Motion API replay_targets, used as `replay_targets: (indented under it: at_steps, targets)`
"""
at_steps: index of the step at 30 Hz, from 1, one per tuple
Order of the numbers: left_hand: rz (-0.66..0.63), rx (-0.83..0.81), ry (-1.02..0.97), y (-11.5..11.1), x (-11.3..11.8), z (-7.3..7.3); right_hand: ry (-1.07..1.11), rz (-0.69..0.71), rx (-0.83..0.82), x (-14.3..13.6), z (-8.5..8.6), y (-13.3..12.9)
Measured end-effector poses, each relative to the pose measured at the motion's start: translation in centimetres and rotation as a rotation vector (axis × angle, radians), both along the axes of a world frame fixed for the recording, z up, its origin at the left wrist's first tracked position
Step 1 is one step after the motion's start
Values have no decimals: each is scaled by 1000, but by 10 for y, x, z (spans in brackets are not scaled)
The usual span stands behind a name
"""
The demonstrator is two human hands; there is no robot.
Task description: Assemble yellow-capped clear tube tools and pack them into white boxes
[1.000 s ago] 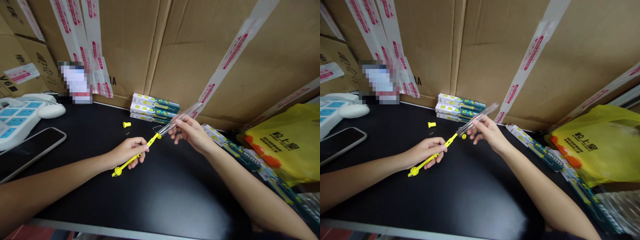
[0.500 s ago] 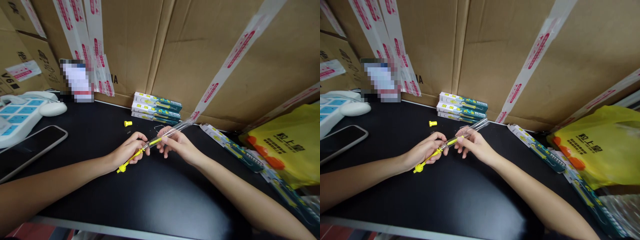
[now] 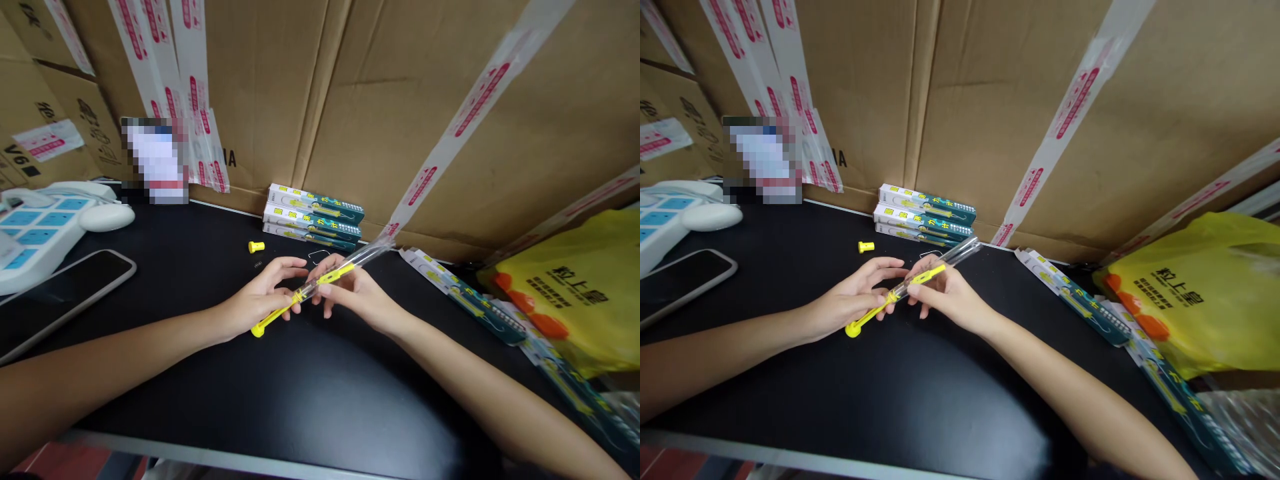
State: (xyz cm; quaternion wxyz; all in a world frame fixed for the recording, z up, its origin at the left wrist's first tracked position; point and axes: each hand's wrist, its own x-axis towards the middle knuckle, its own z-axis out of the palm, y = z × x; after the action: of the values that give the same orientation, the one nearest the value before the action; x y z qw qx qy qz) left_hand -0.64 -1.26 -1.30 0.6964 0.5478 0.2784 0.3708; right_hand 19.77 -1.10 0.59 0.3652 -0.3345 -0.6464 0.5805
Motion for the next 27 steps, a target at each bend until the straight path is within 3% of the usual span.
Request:
replay_targets:
  at_steps: [8, 13, 19, 22, 25, 27]
  targets:
    - [-33, -14, 18, 3, -2, -3, 71, 96, 2, -8, -7, -7]
    - [100, -28, 81, 3, 2, -2, 102, 70, -8, -9, 0, -11]
    - [159, -242, -233, 6, -1, 12, 115, -2, -16, -6, 11, -11]
    - [211, -130, -224, 11, -5, 13, 115, -71, -5, -2, 16, -8]
    - [258, 149, 4, 13, -7, 8, 115, -122, 17, 5, 23, -4]
    - [214, 312, 165, 11, -7, 3, 109, -144, 28, 9, 27, -2]
